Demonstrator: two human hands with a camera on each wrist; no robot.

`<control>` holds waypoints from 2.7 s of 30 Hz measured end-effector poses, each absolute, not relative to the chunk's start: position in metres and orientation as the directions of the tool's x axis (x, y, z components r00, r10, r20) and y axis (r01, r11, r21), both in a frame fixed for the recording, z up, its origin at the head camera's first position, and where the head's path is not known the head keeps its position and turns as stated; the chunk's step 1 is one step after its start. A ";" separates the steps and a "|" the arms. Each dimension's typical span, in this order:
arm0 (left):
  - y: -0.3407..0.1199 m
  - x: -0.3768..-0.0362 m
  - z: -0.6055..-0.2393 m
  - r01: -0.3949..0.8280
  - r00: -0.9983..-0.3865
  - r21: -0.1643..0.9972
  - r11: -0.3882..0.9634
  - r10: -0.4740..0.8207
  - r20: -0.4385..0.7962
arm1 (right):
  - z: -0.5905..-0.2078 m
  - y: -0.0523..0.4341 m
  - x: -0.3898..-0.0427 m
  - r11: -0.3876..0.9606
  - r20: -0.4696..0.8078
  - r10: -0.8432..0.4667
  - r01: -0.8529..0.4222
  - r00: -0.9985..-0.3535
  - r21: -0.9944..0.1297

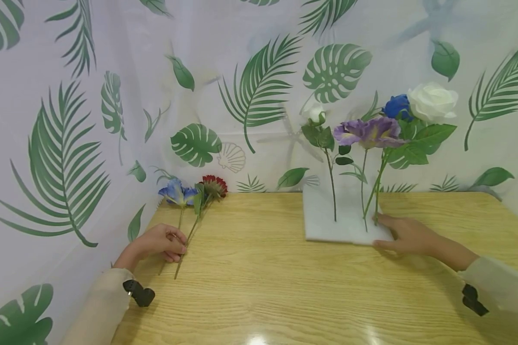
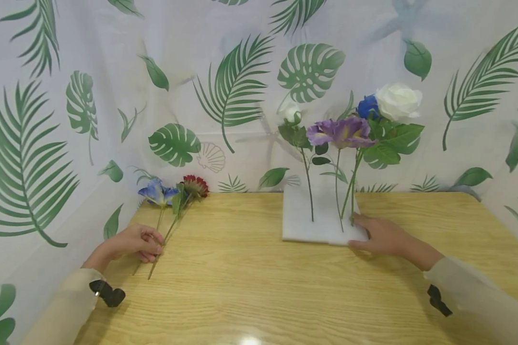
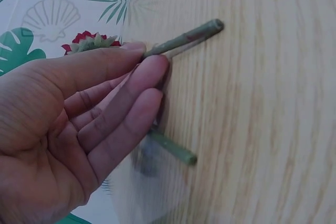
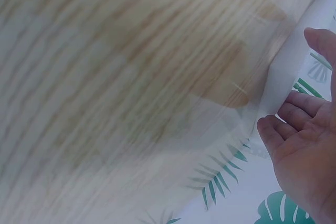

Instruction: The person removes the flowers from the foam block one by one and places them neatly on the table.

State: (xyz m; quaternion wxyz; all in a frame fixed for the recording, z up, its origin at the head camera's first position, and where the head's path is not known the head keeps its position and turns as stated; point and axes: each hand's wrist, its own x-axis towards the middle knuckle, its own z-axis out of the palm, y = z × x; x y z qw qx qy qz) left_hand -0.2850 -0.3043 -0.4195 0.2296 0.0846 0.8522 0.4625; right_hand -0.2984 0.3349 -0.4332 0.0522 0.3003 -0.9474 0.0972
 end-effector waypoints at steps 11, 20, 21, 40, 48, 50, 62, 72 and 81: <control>-0.305 -0.284 -0.420 -0.045 -0.884 0.819 0.572 0.359 -0.300 | -0.436 0.336 -0.301 0.812 0.155 -0.548 -0.567 -0.822 -0.138; -0.306 -0.284 -0.419 -0.034 -0.887 0.817 0.576 0.359 -0.290 | -0.437 0.337 -0.301 0.811 0.165 -0.551 -0.572 -0.818 -0.125; -0.305 -0.284 -0.418 -0.034 -0.888 0.817 0.576 0.359 -0.289 | -0.437 0.337 -0.302 0.812 0.164 -0.551 -0.571 -0.818 -0.124; -0.294 -0.296 -0.406 0.115 -0.963 0.759 0.640 0.260 -0.074 | -0.439 0.338 -0.302 0.801 0.191 -0.562 -0.587 -0.804 -0.114; -0.277 -0.306 -0.394 0.194 -0.964 0.747 0.636 0.266 0.025 | -0.436 0.337 -0.301 0.795 0.186 -0.567 -0.592 -0.802 -0.130; -0.269 -0.309 -0.391 0.192 -0.966 0.743 0.641 0.259 0.026 | -0.436 0.337 -0.300 0.796 0.184 -0.565 -0.590 -0.804 -0.135; -0.196 -0.329 -0.381 0.268 -0.938 0.788 0.554 0.337 0.082 | -0.438 0.339 -0.302 0.803 0.166 -0.559 -0.580 -0.813 -0.138; -0.131 -0.351 -0.392 0.307 -0.888 0.826 0.473 0.455 0.069 | -0.432 0.336 -0.298 0.800 0.149 -0.564 -0.582 -0.812 -0.144; -0.079 -0.361 -0.400 0.285 -0.866 0.882 0.376 0.496 0.068 | -0.434 0.339 -0.303 0.800 0.158 -0.569 -0.588 -0.807 -0.121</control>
